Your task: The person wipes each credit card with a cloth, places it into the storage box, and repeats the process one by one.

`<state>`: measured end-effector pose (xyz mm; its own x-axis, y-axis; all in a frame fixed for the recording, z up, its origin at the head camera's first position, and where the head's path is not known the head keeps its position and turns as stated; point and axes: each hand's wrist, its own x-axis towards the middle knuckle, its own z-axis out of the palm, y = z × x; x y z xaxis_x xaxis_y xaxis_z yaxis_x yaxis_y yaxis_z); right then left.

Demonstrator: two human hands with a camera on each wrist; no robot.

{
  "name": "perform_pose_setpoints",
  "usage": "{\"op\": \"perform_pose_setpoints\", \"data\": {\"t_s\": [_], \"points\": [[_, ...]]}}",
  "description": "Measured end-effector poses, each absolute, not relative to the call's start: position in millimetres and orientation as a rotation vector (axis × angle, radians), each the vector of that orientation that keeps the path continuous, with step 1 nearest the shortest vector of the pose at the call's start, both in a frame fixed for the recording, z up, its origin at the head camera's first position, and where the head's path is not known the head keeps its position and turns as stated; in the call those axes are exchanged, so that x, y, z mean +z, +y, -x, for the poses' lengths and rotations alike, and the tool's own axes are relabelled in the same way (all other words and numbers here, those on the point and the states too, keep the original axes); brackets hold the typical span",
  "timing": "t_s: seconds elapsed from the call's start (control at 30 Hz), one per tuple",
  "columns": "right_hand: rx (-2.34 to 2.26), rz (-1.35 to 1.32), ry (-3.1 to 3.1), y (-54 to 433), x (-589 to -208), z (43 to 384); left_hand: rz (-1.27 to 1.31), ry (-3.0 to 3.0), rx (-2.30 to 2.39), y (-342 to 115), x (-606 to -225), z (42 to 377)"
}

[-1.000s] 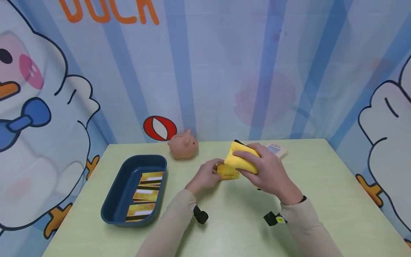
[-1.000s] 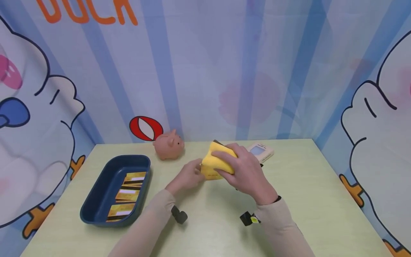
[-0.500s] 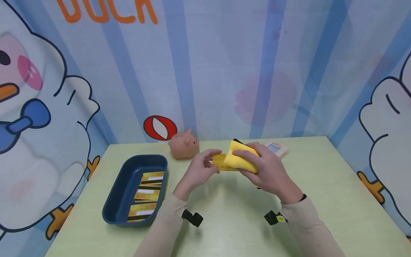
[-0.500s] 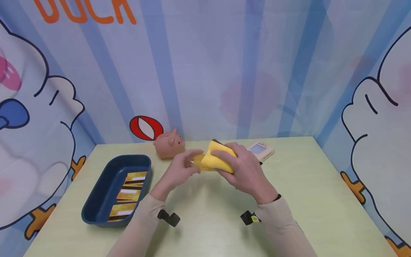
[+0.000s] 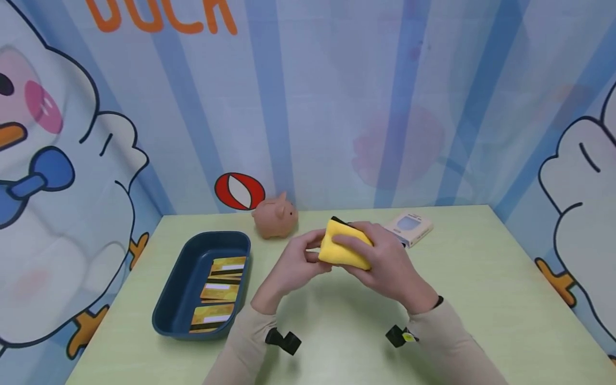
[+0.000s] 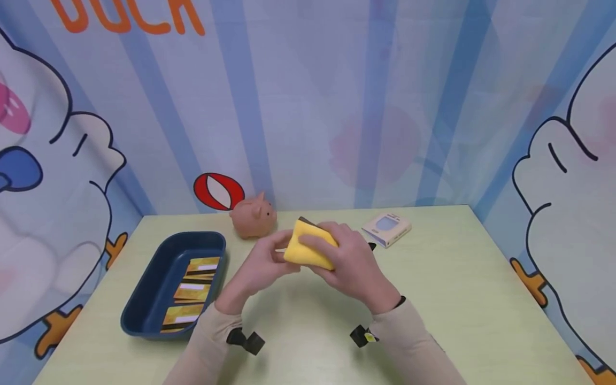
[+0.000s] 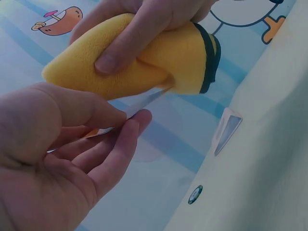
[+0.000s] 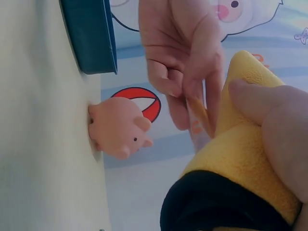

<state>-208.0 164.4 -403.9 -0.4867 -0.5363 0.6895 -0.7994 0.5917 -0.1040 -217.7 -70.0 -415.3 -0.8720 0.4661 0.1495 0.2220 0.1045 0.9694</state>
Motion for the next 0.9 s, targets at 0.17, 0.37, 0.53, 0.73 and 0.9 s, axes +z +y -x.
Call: {"op": "perform_pose_setpoints", "data": {"t_s": [0.17, 0.37, 0.53, 0.73, 0.9], "points": [[0.577, -1.083, -2.213, 158.7, -406.5, 206.4, -0.723, 2.195, 1.849, -69.1, -414.6, 215.0], [0.595, -1.09, -2.256, 157.8, -406.2, 203.7, -0.729, 2.177, 1.884, -68.6, -413.9, 211.8], [0.604, -1.092, -2.257, 156.8, -408.2, 202.7, -0.749, 2.17, 1.906, -66.6, -412.2, 209.6], [0.601, -1.061, -2.236, 156.5, -408.7, 203.4, -0.761, 2.131, 1.959, -62.9, -409.1, 208.2], [0.575, -1.033, -2.23, 158.7, -405.8, 204.3, -0.737, 2.074, 2.024, -61.8, -403.8, 206.7]]}}
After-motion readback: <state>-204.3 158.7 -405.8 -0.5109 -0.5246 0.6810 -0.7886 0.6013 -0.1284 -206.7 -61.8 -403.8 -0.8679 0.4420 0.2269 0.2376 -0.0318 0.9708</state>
